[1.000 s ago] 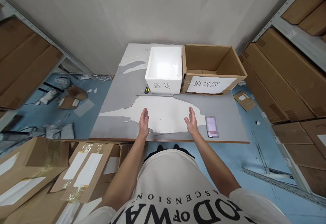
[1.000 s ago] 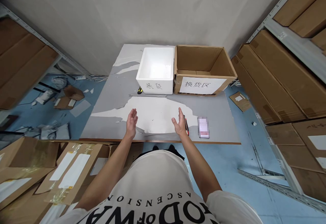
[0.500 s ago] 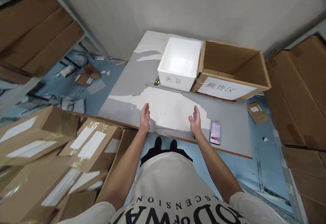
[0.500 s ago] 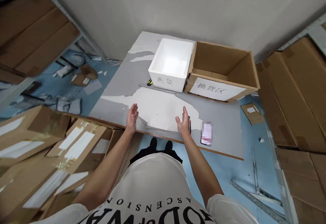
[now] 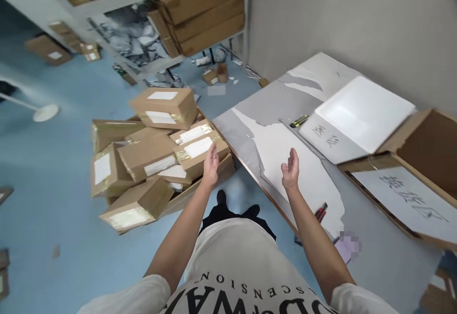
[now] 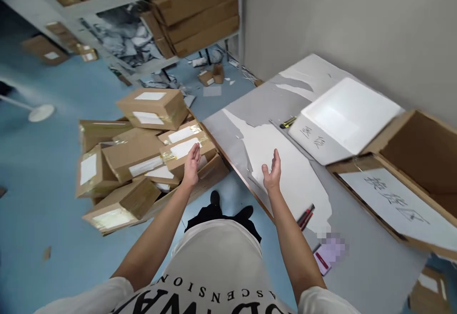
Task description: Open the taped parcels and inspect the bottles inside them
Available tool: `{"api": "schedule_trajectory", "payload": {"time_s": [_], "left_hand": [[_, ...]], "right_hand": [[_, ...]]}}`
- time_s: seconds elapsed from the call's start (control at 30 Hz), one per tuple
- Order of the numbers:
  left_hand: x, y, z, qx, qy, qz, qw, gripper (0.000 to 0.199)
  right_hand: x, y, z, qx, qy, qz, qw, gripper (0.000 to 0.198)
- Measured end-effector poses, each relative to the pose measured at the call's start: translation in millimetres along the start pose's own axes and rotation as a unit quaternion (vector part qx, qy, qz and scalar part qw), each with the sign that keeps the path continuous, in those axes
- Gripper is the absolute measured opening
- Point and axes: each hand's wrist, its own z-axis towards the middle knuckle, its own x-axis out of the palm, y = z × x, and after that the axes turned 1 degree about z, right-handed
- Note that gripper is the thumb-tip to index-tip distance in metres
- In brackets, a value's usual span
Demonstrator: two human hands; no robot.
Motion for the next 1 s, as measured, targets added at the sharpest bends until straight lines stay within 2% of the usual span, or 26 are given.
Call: {"api": "schedule_trajectory", "payload": {"time_s": [0.13, 0.27, 0.33, 0.43, 0.57, 0.7, 0.77, 0.9, 1.0], "left_hand": [[-70.7, -4.4, -1.7, 0.040, -0.071, 0.024, 0.996, 0.083], [-132.8, 4.4, 2.4, 0.087, -0.115, 0.055, 0.988, 0.075], [-155.2, 12.4, 5.3, 0.094, -0.134, 0.070, 0.984, 0.073], [-175.7, 28.1, 8.0, 0.073, -0.163, 0.096, 0.979, 0.072], [-181.5, 52.4, 7.4, 0.010, -0.187, 0.108, 0.976, 0.077], [-171.4, 72.3, 5.3, -0.074, -0.172, 0.113, 0.976, 0.084], [-164.4, 78.0, 5.6, -0.093, -0.166, 0.108, 0.976, 0.086], [-153.0, 80.5, 8.3, -0.105, -0.176, 0.093, 0.974, 0.088], [-148.8, 78.2, 8.7, -0.098, -0.184, 0.082, 0.975, 0.092]], "right_hand": [[73.3, 10.0, 19.8, -0.036, 0.062, 0.023, 0.997, 0.078], [143.7, 8.2, 30.6, -0.048, 0.106, 0.021, 0.993, 0.081], [172.5, 3.3, 33.9, -0.048, 0.129, 0.019, 0.990, 0.083], [205.3, -7.5, 40.0, -0.025, 0.163, 0.019, 0.986, 0.083], [232.2, -26.5, 58.5, 0.030, 0.208, 0.013, 0.978, 0.086], [248.3, -43.6, 80.8, 0.126, 0.234, 0.005, 0.964, 0.089], [255.2, -47.5, 85.6, 0.173, 0.251, 0.013, 0.952, 0.089], [266.9, -43.8, 81.2, 0.190, 0.300, 0.072, 0.932, 0.081], [270.7, -34.2, 75.4, 0.194, 0.289, 0.100, 0.932, 0.078]]}}
